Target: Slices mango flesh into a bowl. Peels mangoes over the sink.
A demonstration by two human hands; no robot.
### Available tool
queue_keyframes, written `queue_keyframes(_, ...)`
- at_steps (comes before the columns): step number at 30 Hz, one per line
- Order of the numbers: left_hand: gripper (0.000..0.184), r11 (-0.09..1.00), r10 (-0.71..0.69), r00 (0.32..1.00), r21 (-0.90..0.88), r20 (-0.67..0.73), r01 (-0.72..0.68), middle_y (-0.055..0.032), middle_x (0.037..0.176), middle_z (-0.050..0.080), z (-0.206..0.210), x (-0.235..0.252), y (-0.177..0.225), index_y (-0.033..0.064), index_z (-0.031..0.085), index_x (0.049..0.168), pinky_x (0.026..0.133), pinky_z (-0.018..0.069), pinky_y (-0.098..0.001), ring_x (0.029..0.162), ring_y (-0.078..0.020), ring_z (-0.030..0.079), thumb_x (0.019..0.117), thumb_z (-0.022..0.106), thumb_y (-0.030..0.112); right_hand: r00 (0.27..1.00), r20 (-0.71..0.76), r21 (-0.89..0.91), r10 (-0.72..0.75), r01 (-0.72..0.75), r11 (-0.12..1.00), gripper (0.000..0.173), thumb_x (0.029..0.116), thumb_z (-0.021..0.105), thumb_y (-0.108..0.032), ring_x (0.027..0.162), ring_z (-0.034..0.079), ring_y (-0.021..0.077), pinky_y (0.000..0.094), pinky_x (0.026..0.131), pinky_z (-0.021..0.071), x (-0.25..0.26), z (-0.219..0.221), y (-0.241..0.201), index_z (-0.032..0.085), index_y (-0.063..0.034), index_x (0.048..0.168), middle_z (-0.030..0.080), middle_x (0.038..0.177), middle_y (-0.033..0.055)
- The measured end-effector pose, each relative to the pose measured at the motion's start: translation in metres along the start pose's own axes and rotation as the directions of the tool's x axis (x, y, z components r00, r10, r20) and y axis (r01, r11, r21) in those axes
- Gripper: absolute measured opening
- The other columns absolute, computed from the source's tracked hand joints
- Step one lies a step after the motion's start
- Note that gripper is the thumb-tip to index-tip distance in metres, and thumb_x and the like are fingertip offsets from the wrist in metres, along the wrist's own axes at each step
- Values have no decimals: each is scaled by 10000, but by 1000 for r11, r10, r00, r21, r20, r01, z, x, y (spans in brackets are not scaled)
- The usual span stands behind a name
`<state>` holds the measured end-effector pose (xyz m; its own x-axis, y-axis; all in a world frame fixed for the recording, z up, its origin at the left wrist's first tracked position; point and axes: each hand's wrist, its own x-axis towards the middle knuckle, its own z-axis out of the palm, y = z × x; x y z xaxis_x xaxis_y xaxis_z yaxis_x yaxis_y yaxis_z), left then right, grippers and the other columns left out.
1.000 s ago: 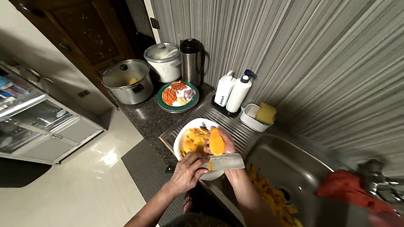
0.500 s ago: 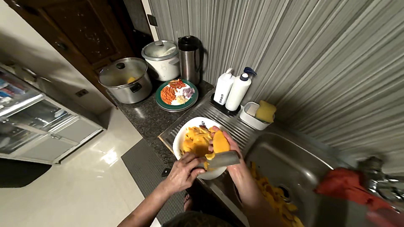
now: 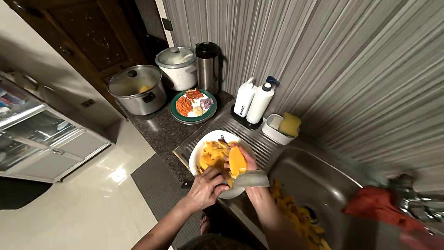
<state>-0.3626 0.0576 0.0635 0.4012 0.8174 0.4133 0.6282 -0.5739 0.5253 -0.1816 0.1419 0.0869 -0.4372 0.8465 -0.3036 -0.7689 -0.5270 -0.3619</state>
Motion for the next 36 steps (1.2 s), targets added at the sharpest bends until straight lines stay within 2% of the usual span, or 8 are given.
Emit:
queue_keyframes(8, 363, 1000, 2, 1000, 30, -10, -2, -71, 1193, 690, -4, 2, -13, 238, 697, 1284, 890, 577, -367, 1098, -198, 656, 1045, 531, 456, 987, 154, 36, -38, 33, 999, 418, 1098, 259, -358, 756, 685, 226, 355, 608, 588, -4, -11, -13, 578, -100, 1176, 678, 1019, 117)
queue_keyframes(13, 370, 999, 7, 1000, 45, -20, -6, -89, 1182, 695, -3, 14, -14, 186, 718, 1213, 879, 580, -389, 1095, -223, 665, 1049, 521, 453, 999, 45, 69, -3, 0, 998, 383, 1090, 299, -308, 811, 703, 206, 335, 669, 609, -5, -4, 3, 567, -91, 1258, 690, 1031, 107)
queue_keyframes(16, 374, 999, -18, 1000, 27, -6, 19, -83, 1200, 699, -9, 13, -23, 197, 711, 1250, 908, 575, -397, 1115, -221, 664, 1052, 520, 449, 1000, 28, 61, -9, 7, 998, 398, 1096, 306, -304, 824, 707, 201, 327, 665, 610, -8, -3, 0, 594, -76, 1249, 698, 1040, 109)
queue_keyframes(19, 381, 999, -33, 999, 13, 13, 33, -65, 1214, 702, -14, 15, -31, 201, 701, 1270, 934, 565, -396, 1137, -209, 658, 1056, 509, 451, 996, 42, 16, -83, 83, 996, 439, 1109, 268, -286, 912, 706, 227, 352, 736, 615, -9, -6, -7, 593, -38, 1269, 690, 1093, 134)
queue_keyframes(22, 390, 999, -53, 999, 15, 8, 53, -66, 1218, 701, -13, 22, -35, 193, 705, 1265, 942, 564, -403, 1149, -209, 655, 1052, 516, 460, 997, 29, -25, -78, 79, 997, 431, 1105, 263, -289, 916, 707, 184, 305, 702, 609, -9, 1, -1, 610, -63, 1227, 703, 1091, 106)
queue_keyframes(27, 413, 996, -78, 997, 42, 21, 77, -80, 1215, 700, -12, 32, -42, 193, 702, 1276, 919, 569, -430, 1135, -238, 658, 1054, 499, 476, 999, 18, -21, -29, 29, 999, 496, 1098, 217, -389, 981, 698, 190, 349, 748, 608, -7, -2, 7, 591, -108, 1264, 694, 1165, 89)
queue_keyframes(30, 406, 996, -83, 996, 46, 24, 82, -78, 1212, 697, -12, 32, -47, 210, 695, 1286, 894, 573, -439, 1120, -245, 660, 1054, 496, 478, 999, 36, -15, -23, 24, 1000, 469, 1088, 248, -365, 951, 704, 225, 381, 672, 608, -7, -6, 3, 594, -98, 1256, 686, 1187, 111)
queue_keyframes(36, 405, 993, -109, 993, 49, 45, 107, -81, 1200, 697, -9, 39, -47, 216, 691, 1285, 902, 567, -455, 1129, -261, 655, 1057, 486, 481, 999, -2, -79, -51, 51, 996, 495, 1094, 230, -388, 836, 698, 219, 356, 589, 591, -2, -5, 4, 594, -83, 1237, 679, 1138, 127)
